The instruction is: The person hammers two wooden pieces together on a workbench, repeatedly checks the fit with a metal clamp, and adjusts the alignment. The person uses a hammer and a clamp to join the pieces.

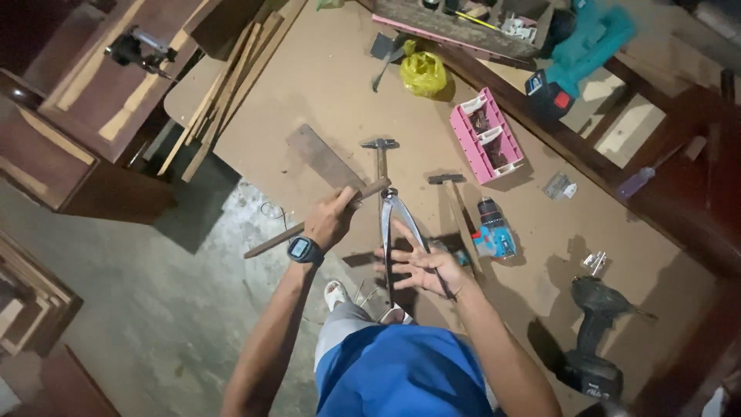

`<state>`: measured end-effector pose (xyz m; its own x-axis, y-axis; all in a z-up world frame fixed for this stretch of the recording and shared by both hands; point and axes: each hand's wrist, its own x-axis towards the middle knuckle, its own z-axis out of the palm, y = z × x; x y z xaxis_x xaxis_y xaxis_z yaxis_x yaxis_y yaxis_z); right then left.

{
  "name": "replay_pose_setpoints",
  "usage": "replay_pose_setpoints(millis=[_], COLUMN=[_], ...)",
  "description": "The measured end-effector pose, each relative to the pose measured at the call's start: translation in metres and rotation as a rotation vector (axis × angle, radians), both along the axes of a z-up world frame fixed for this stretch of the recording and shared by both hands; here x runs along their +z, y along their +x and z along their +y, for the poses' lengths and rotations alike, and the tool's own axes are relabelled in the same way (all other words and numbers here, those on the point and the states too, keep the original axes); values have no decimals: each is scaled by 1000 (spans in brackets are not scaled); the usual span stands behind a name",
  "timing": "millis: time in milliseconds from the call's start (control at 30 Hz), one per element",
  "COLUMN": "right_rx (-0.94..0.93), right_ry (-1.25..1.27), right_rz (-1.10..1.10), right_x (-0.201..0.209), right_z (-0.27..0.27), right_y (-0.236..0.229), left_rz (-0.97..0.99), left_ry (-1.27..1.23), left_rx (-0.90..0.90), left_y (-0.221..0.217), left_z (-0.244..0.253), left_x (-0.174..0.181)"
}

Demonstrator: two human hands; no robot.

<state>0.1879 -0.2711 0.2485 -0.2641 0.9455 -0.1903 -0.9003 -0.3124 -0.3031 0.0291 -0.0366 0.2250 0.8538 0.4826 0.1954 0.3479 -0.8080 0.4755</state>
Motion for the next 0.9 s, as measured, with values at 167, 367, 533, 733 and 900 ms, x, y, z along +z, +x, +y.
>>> replay_pose_setpoints(millis=[167, 367, 533, 733, 900], right_rx=[0, -13, -70, -81, -39], right_ry=[43, 78, 39, 64, 136], right_rz=[84, -119, -433, -634, -826], right_x=[10, 26, -78, -72, 46], right_z=[-11, -25, -49, -51, -36], right_y=[12, 29, 45, 55, 42], left_rz=[59, -103, -346, -421, -430], left_ry=[166, 514, 769, 684, 564], left_rx=[-35, -102, -127, -193, -170], left_y=[4, 7, 17, 20, 18], left_z=[-6, -24, -45, -40, -40], left_x=[25, 55, 109, 118, 121])
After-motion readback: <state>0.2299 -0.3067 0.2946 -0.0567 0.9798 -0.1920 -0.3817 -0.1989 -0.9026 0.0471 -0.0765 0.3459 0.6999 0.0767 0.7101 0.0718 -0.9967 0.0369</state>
